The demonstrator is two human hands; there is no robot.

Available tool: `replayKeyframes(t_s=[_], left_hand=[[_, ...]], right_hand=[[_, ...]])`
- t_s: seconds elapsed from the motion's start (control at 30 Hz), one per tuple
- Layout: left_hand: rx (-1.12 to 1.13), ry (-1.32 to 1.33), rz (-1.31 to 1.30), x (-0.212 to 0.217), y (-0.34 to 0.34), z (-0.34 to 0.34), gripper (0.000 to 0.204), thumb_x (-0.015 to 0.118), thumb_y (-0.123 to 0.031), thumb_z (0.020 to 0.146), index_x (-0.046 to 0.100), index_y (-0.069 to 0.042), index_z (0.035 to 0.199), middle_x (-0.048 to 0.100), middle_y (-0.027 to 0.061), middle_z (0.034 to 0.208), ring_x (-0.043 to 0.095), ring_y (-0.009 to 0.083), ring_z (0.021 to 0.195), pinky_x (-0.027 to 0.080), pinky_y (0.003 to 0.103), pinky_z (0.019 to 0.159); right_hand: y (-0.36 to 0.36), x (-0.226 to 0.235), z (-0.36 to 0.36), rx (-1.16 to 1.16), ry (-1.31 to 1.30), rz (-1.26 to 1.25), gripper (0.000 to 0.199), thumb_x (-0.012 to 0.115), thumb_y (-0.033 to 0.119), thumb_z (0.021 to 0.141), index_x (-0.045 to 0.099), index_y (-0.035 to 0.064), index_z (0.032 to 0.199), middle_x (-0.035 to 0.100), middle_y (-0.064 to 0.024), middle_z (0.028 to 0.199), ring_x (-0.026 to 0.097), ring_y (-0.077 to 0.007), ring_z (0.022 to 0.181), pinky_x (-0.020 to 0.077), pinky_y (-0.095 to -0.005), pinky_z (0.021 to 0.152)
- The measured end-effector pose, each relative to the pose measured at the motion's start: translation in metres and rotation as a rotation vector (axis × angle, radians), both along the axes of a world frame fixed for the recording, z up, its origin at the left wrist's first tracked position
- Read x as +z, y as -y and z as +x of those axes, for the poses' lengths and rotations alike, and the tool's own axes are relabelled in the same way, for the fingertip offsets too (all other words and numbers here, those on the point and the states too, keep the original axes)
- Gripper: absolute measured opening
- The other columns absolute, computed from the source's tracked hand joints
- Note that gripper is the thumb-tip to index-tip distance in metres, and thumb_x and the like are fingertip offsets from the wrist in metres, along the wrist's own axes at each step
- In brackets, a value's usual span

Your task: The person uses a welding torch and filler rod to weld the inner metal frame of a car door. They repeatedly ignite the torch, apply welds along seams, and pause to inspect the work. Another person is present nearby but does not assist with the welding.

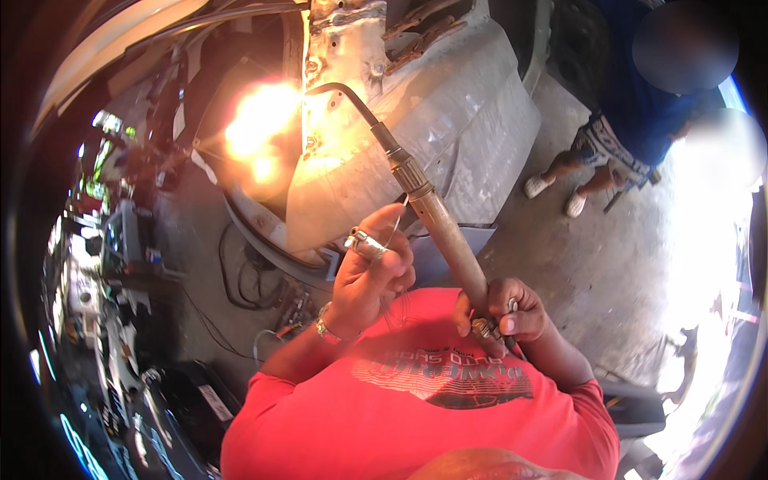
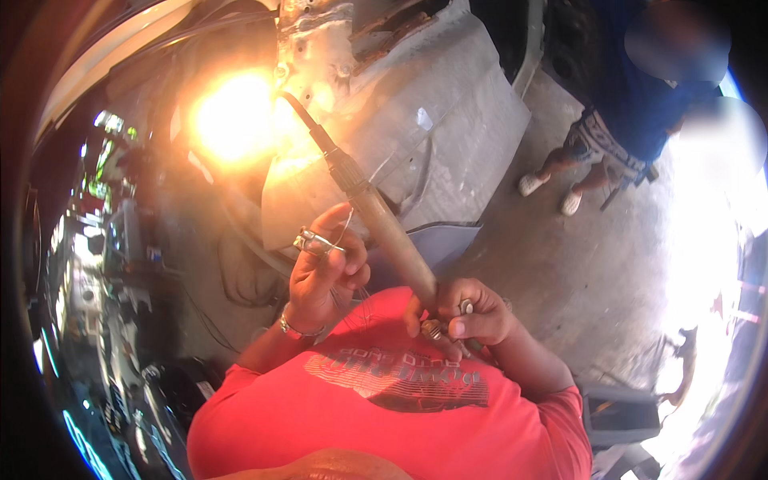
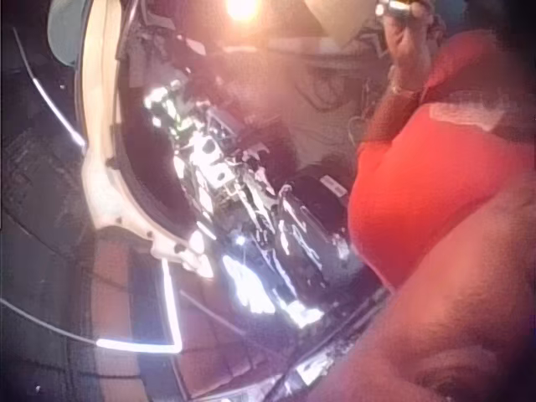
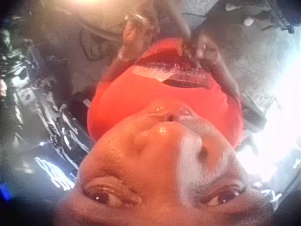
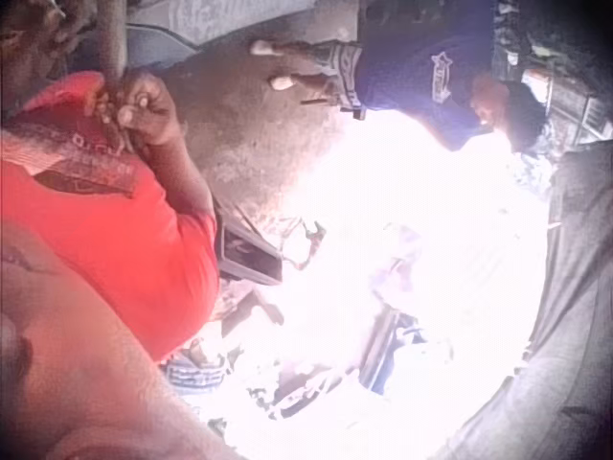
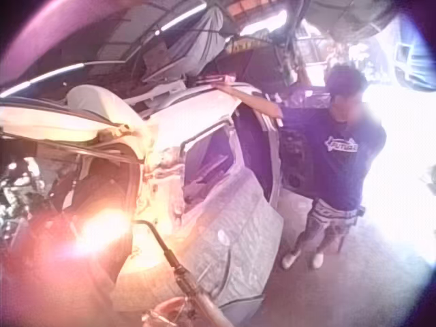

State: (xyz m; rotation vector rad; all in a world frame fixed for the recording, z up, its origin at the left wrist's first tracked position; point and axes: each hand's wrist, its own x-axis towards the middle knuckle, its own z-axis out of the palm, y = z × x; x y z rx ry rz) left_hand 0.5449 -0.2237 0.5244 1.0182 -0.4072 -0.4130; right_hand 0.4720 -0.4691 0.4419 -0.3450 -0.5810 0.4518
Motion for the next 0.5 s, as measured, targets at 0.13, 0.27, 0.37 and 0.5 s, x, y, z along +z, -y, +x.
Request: replayKeyframes(t_s=[0.13, 0.27, 0.37, 0.5], left_hand=[[0.138, -0.028, 0.067, -0.004, -0.035, 0.011, 0.069, 0.058, -0.026, 0.111, 0.025, -0.003, 0.166, 0.061, 0.0069, 0.1, 0.053, 0.0121, 0.084, 0.047, 0.028, 0.066], [0.117, 0.088, 0.18, 0.004, -0.049, 0.028, 0.05, 0.059, -0.02, 0.111, 0.045, 0.001, 0.154, 0.068, 0.0088, 0.101, 0.06, 0.0113, 0.079, 0.051, 0.028, 0.067], [0.252, 0.3, 0.285, 0.016, -0.047, 0.051, 0.039, 0.059, -0.017, 0.11, 0.057, 0.004, 0.143, 0.068, 0.006, 0.09, 0.059, 0.0091, 0.073, 0.05, 0.025, 0.066], [0.568, 0.567, 0.596, 0.039, -0.035, 0.084, 0.036, 0.067, -0.018, 0.106, 0.065, 0.006, 0.132, 0.065, 0.0003, 0.077, 0.055, 0.0056, 0.064, 0.046, 0.023, 0.06]], right_hand=[[-0.039, 0.003, -0.001, -0.078, -0.06, 0.063, 0.009, 0.066, 0.008, 0.101, 0.059, 0.0035, 0.101, 0.058, -0.0414, 0.12, 0.068, -0.0165, 0.058, 0.0557, -0.0259, 0.053], [-0.041, 0.008, -0.003, -0.188, -0.05, 0.014, 0.009, 0.067, 0.006, 0.098, 0.058, 0.0041, 0.097, 0.058, -0.0422, 0.118, 0.067, -0.0176, 0.056, 0.0547, -0.0279, 0.055], [-0.028, 0.008, -0.002, -0.239, -0.055, 0.004, 0.014, 0.068, 0.002, 0.095, 0.055, 0.0065, 0.096, 0.064, -0.0334, 0.099, 0.066, -0.023, 0.054, 0.0573, -0.0362, 0.068], [-0.011, 0.003, 0.016, -0.423, -0.015, -0.02, 0.019, 0.068, 0.0, 0.095, 0.051, 0.0071, 0.096, 0.062, -0.0365, 0.1, 0.065, -0.02, 0.052, 0.0554, -0.0296, 0.059]])
